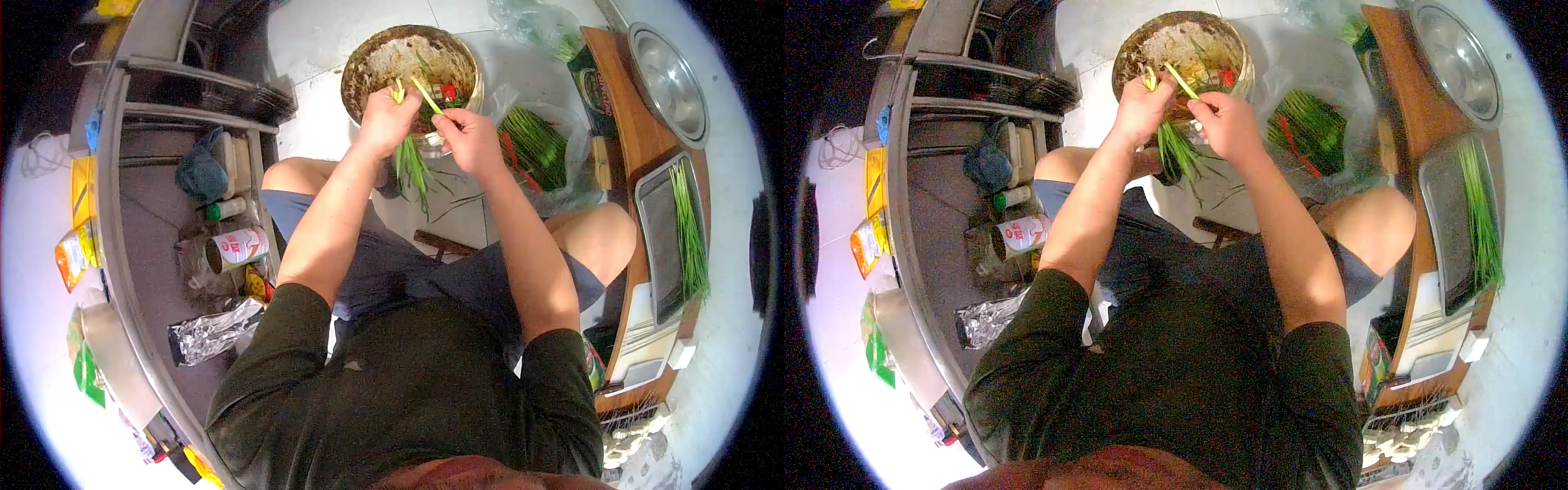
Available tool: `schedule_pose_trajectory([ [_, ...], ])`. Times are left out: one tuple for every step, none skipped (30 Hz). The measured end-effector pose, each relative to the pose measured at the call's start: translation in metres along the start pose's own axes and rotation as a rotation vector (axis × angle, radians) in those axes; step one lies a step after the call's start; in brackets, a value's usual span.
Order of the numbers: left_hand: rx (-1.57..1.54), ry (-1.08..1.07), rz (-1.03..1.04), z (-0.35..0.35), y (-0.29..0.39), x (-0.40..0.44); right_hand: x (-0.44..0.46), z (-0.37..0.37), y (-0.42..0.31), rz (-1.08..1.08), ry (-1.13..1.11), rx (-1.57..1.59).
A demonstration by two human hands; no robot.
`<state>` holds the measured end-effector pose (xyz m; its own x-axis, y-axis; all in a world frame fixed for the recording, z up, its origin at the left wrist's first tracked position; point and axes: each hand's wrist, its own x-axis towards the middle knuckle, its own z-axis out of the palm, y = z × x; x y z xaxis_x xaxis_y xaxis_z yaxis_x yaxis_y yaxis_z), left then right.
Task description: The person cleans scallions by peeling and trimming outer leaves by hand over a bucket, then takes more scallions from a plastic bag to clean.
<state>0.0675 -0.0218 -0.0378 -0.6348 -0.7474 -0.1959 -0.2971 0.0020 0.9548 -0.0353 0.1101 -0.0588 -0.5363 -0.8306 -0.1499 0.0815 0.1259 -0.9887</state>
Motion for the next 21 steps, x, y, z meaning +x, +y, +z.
schedule_pose_trajectory([
  [0.004, 0.003, 0.0, -0.001, -0.003, 0.001, 0.0, 0.0, 0.002, 0.002, -0.003, 0.004],
  [0.008, 0.006, 0.001, -0.002, -0.006, 0.003, 0.001, 0.0, 0.003, 0.002, -0.006, 0.007],
  [0.013, 0.009, 0.002, -0.003, -0.006, 0.003, 0.001, 0.0, 0.003, 0.0, -0.005, 0.007],
  [0.011, 0.012, 0.009, -0.003, -0.006, 0.002, 0.001, 0.0, 0.003, -0.002, -0.005, 0.006],
  [0.01, 0.017, 0.016, -0.002, -0.005, 0.001, 0.001, 0.0, 0.003, -0.006, -0.005, 0.006],
  [0.009, 0.021, 0.023, -0.002, -0.004, 0.001, 0.002, 0.001, 0.003, -0.001, -0.004, 0.014],
  [-0.009, 0.017, 0.014, -0.003, -0.005, 0.001, 0.002, 0.001, 0.003, 0.005, -0.003, 0.023],
  [-0.028, 0.013, 0.004, -0.003, -0.007, 0.001, 0.002, 0.002, 0.003, 0.012, -0.002, 0.032],
  [-0.048, 0.007, -0.004, -0.003, -0.006, 0.001, 0.002, 0.002, 0.004, 0.011, -0.005, 0.026],
  [-0.054, -0.011, 0.016, -0.002, -0.004, 0.001, 0.004, 0.001, 0.006, 0.01, -0.008, 0.02],
  [-0.06, -0.028, 0.034, -0.001, -0.003, -0.002, 0.004, 0.001, 0.007, 0.011, -0.013, 0.015],
  [-0.066, -0.044, 0.053, -0.001, 0.001, -0.004, 0.004, 0.002, 0.007, 0.006, -0.013, 0.007],
  [-0.053, -0.035, 0.057, -0.001, 0.004, -0.006, 0.004, 0.002, 0.005, 0.001, -0.013, -0.001],
  [-0.039, -0.027, 0.061, -0.001, 0.007, -0.008, 0.003, 0.001, 0.005, -0.004, -0.012, -0.009],
  [-0.026, -0.02, 0.064, -0.001, 0.008, -0.009, 0.002, 0.002, 0.004, -0.012, 0.0, -0.034],
  [-0.032, -0.012, 0.054, 0.0, 0.006, -0.008, 0.001, 0.003, 0.003, -0.022, 0.013, -0.058],
  [-0.038, -0.004, 0.043, 0.0, 0.001, -0.006, 0.0, 0.004, 0.003, -0.03, 0.025, -0.083],
  [-0.045, 0.003, 0.033, 0.0, -0.001, -0.004, 0.001, 0.003, 0.005, -0.042, 0.027, -0.123],
  [-0.025, -0.005, 0.027, -0.001, -0.004, -0.003, 0.003, 0.002, 0.008, -0.053, 0.028, -0.164],
  [-0.005, -0.013, 0.021, -0.002, -0.006, -0.002, 0.004, 0.002, 0.01, -0.063, 0.028, -0.204],
  [0.015, -0.02, 0.015, -0.004, -0.007, -0.002, 0.003, 0.002, 0.008, -0.061, 0.031, -0.204],
])
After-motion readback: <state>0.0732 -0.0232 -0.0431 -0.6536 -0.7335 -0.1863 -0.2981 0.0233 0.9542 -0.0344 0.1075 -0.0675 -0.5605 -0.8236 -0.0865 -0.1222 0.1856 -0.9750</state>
